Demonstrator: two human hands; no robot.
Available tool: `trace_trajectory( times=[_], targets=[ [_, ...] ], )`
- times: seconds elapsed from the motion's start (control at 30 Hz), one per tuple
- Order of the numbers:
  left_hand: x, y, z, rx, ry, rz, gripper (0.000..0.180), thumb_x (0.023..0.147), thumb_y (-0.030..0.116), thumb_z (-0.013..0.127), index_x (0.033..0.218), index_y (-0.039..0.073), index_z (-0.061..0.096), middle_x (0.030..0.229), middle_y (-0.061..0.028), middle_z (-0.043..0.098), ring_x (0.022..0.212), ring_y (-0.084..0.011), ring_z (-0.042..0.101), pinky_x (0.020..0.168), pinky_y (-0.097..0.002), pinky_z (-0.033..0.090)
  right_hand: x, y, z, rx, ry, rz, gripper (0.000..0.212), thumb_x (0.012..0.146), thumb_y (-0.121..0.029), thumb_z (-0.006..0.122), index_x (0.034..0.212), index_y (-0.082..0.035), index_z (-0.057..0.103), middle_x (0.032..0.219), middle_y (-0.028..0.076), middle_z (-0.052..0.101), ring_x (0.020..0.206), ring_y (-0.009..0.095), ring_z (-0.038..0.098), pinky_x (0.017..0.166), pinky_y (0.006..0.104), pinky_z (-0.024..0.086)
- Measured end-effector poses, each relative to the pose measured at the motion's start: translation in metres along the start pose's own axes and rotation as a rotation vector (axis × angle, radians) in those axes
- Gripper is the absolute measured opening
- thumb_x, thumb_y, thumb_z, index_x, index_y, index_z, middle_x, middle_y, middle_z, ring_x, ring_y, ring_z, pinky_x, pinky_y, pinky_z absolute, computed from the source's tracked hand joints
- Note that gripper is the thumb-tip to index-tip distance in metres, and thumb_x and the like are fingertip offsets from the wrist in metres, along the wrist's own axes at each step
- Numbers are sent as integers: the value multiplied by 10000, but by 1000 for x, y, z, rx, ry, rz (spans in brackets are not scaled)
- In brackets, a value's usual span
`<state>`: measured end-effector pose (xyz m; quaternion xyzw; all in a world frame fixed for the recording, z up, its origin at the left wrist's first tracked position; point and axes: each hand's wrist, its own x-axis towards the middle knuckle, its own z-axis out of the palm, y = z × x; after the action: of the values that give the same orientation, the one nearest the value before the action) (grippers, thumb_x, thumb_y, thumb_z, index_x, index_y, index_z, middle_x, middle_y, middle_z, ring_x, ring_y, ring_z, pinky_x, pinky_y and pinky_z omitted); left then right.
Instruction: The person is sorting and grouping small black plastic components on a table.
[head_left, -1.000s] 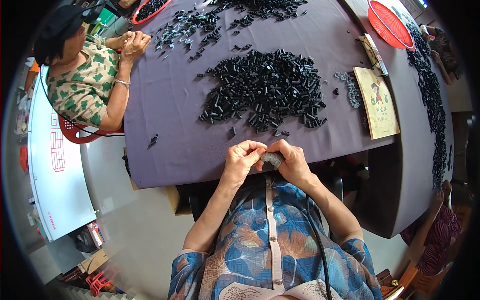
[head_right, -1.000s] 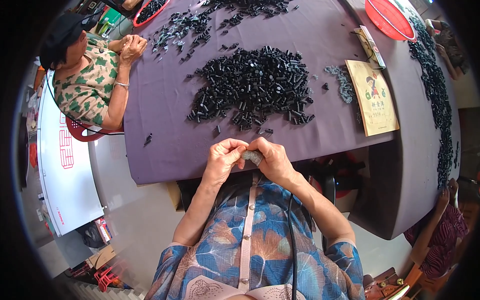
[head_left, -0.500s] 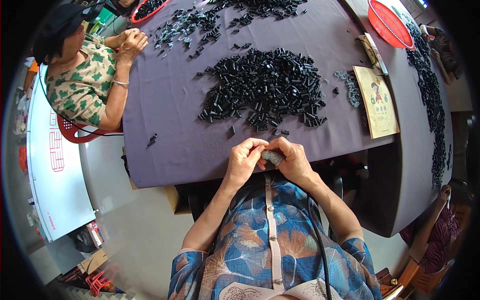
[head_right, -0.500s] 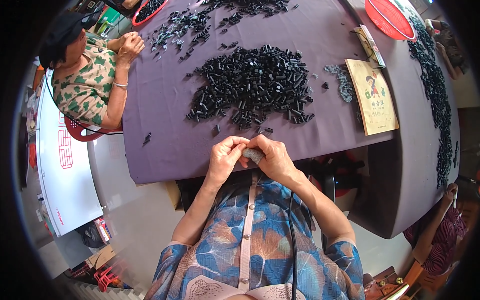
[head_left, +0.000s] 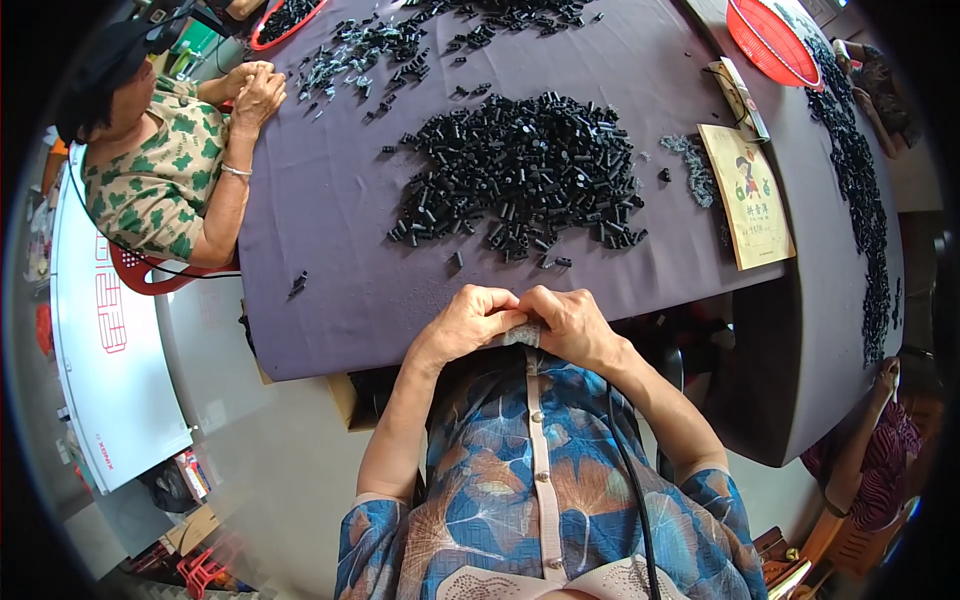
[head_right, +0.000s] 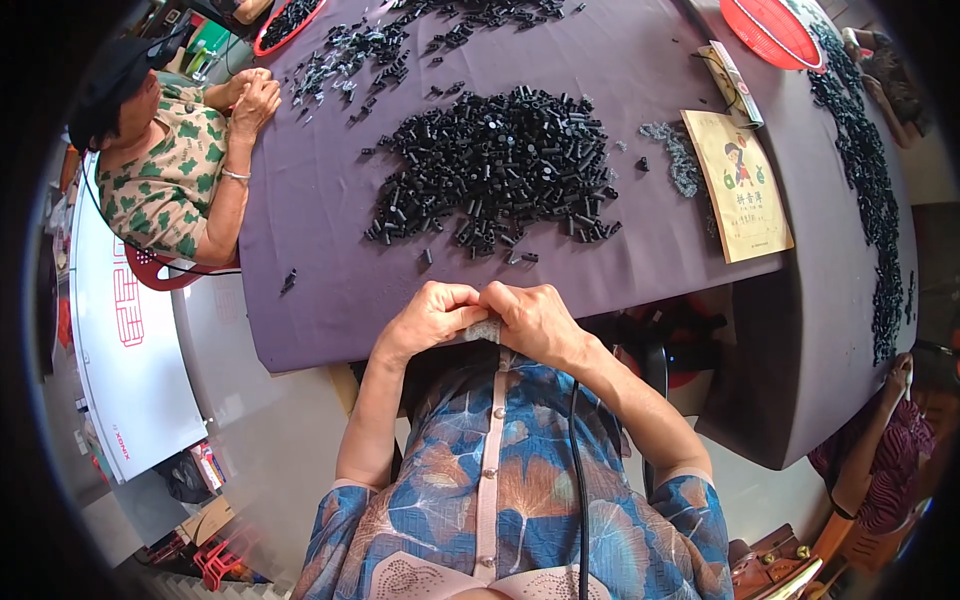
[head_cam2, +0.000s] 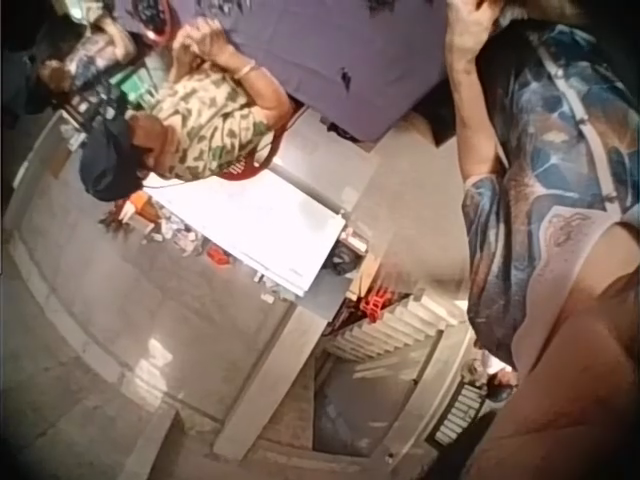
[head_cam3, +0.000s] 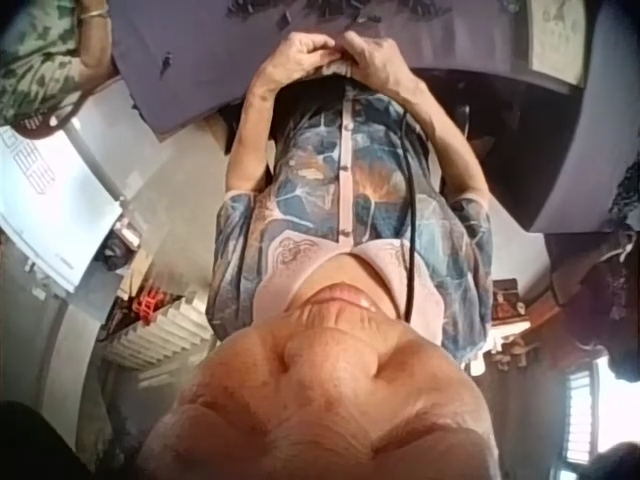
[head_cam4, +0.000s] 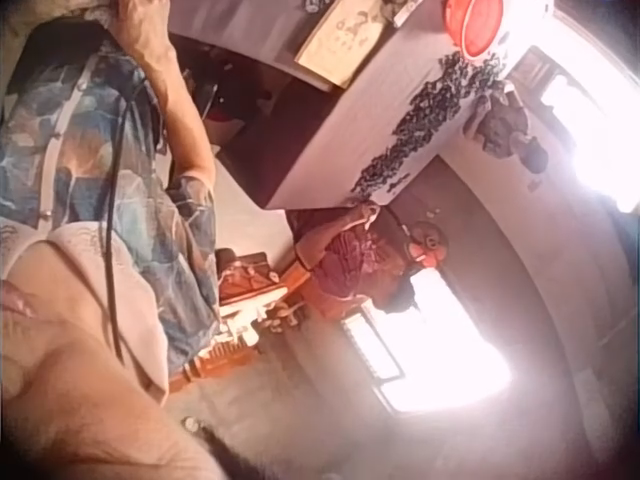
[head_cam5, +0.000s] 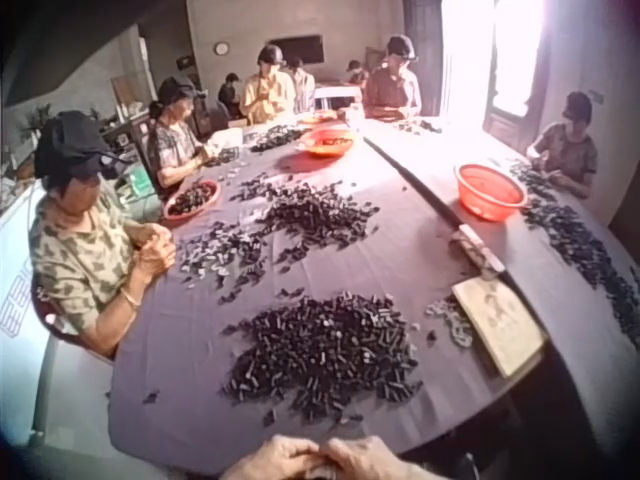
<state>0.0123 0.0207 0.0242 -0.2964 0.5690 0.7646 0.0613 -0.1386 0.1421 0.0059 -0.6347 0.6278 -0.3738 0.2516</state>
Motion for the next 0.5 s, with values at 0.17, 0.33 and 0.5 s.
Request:
trace_trajectory(
  times=[0.17, 0.33, 0.5],
  targets=[
    [3, -6, 9, 101, 213, 173, 101, 934, 95, 611, 955, 12, 664, 757, 16, 624, 597, -2, 474, 504, -191, 401, 2, -5, -3, -20, 47, -10, 272, 722, -46, 723, 948, -49, 570, 797, 104, 664, 702, 291, 678, 603, 350, 544],
    [4, -15, 9, -31, 299, 168, 79, 948, 90, 584, 945, 18, 615, 724, 15, 574, 553, -7, 455, 481, -182, 387, -3, -5, -15, -120, 156, -86, 251, 698, -25, 690, 923, -58, 582, 768, 83, 595, 679, 287, 612, 573, 375, 499],
    [6, -15, 14, -106, 333, 184, 63, 955, 92, 571, 963, 31, 584, 711, 13, 547, 520, -17, 444, 455, -173, 368, 5, 2, -27, -317, 297, -23, 362, 604, 44, 670, 946, -70, 639, 909, 88, 554, 814, 285, 543, 692, 369, 472]
  ],
)
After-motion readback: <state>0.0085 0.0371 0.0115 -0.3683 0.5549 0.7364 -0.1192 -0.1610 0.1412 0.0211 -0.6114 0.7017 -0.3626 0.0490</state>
